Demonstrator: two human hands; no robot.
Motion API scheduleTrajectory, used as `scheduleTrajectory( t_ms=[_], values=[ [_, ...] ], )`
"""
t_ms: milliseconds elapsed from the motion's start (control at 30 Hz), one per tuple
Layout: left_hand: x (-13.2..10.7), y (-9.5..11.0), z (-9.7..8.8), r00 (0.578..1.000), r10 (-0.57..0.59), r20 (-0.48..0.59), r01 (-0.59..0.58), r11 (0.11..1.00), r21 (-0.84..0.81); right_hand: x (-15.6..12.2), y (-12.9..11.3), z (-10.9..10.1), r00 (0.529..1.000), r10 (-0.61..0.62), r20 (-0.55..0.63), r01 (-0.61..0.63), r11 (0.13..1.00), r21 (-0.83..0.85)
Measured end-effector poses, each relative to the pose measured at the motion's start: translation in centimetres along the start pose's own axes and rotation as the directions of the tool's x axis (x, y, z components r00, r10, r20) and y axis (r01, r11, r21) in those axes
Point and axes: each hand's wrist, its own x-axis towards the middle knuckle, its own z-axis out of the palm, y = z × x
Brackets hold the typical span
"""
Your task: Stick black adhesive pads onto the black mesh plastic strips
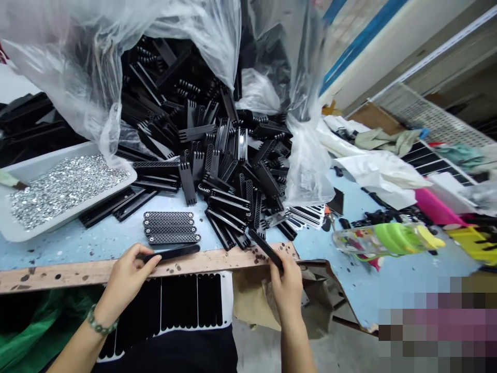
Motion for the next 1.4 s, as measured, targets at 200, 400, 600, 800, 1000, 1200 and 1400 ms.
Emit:
scheduleTrajectory(
  t_ms=[200, 400, 600, 800, 1000, 1200, 1400],
  values=[
    [0.0, -0.6, 0.3, 1.000, -0.009, -0.014, 0.009, 1.000, 0.007, 8.0, -3.4, 0.5, 0.973, -0.109, -0.204, 0.166, 0.944, 0.287],
    [0.0, -0.5, 0.6, 0.995, 0.072, -0.062, -0.068, 0.996, 0.059, 18.6, -10.3, 3.7, 0.940, -0.278, -0.196, 0.318, 0.924, 0.213],
    [-0.4, 0.5, 0.6, 0.986, 0.125, -0.108, -0.114, 0.988, 0.107, 9.5, -13.9, 2.7, 0.908, -0.414, 0.066, 0.316, 0.780, 0.541],
    [-0.2, 0.5, 0.2, 0.989, 0.130, -0.070, -0.124, 0.989, 0.077, 2.3, -15.4, 5.1, 0.859, -0.465, 0.215, 0.271, 0.769, 0.578],
    [0.1, 0.4, 0.1, 0.985, 0.164, -0.047, -0.162, 0.986, 0.043, 0.3, -15.3, 6.2, 0.869, -0.493, 0.041, 0.420, 0.780, 0.465],
    [0.1, 0.5, -0.1, 0.972, 0.235, -0.016, -0.231, 0.966, 0.111, -1.9, -16.1, 7.0, 0.912, -0.403, 0.083, 0.324, 0.828, 0.458],
    [0.0, 0.4, -0.1, 0.972, 0.236, 0.000, -0.235, 0.965, 0.119, -2.3, -16.9, 6.2, 0.963, -0.249, 0.101, 0.171, 0.859, 0.483]
  ],
)
